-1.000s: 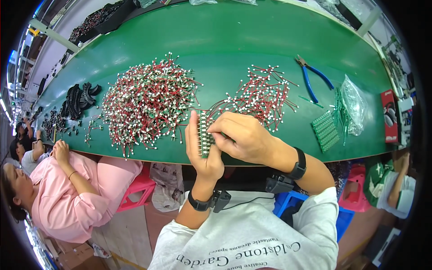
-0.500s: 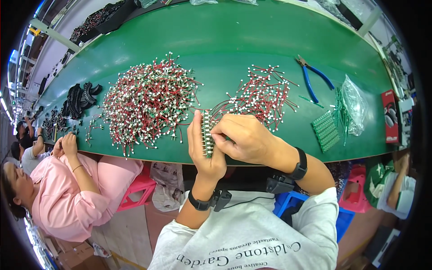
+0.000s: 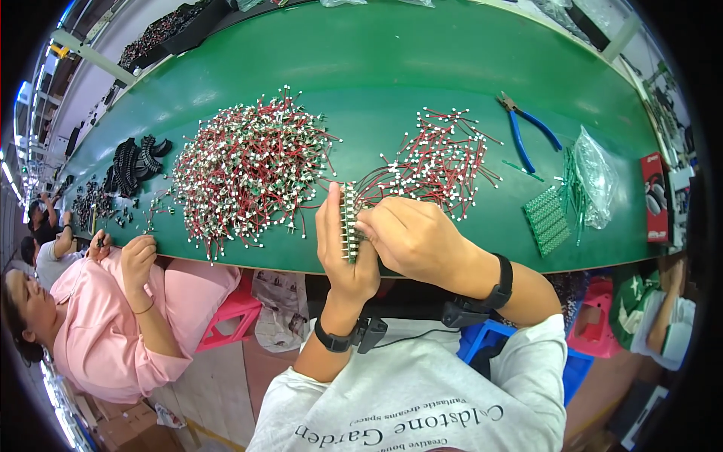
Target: The person picks up a wire from a pile and inserts it into a circuit board by hand, repeating this process for several wires. After filling the board, the person sets it down on the table and picks up a new circuit board to begin the process again.
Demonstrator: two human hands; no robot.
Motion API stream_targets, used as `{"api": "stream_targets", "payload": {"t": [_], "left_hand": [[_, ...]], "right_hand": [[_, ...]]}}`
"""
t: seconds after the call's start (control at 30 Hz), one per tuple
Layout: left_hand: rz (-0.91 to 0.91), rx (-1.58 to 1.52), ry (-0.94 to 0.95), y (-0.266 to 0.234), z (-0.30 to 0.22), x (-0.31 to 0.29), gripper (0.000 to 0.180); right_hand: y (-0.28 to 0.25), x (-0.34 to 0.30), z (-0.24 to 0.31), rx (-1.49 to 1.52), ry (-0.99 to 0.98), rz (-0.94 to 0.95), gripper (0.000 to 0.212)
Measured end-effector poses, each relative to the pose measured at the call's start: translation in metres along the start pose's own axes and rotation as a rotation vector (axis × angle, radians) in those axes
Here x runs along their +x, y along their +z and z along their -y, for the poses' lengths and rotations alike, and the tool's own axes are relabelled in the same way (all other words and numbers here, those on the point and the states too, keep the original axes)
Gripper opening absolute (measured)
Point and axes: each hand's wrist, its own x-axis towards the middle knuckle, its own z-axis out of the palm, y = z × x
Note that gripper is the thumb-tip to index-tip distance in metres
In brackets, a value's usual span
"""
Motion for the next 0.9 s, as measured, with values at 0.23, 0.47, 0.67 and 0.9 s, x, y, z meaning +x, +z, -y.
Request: {"api": "stream_targets", "payload": {"t": [0.23,0.47,0.67,0.9], "left_hand": [[0.003,-0.021,0.000,0.0011,-0.0003,0.0002,0.064],[0.005,-0.028,-0.009,0.0016,-0.0013,-0.0005,0.067],[0.021,0.021,0.041,0.0030,-0.0027,-0.0010,0.069],[-0.048,-0.113,-0.088,0.0055,-0.0027,-0.0012,0.068]], "right_hand": [[-0.0016,0.0025,-0.0075,0.131,-0.015,-0.006,0.012],[-0.0026,0.0037,-0.0083,0.146,0.009,-0.008,0.014],[-0.0013,0.0032,-0.0061,0.072,0.029,-0.038,0.014],[0.0020,0.0060,-0.0106,0.108,0.033,-0.061,0.013]]}}
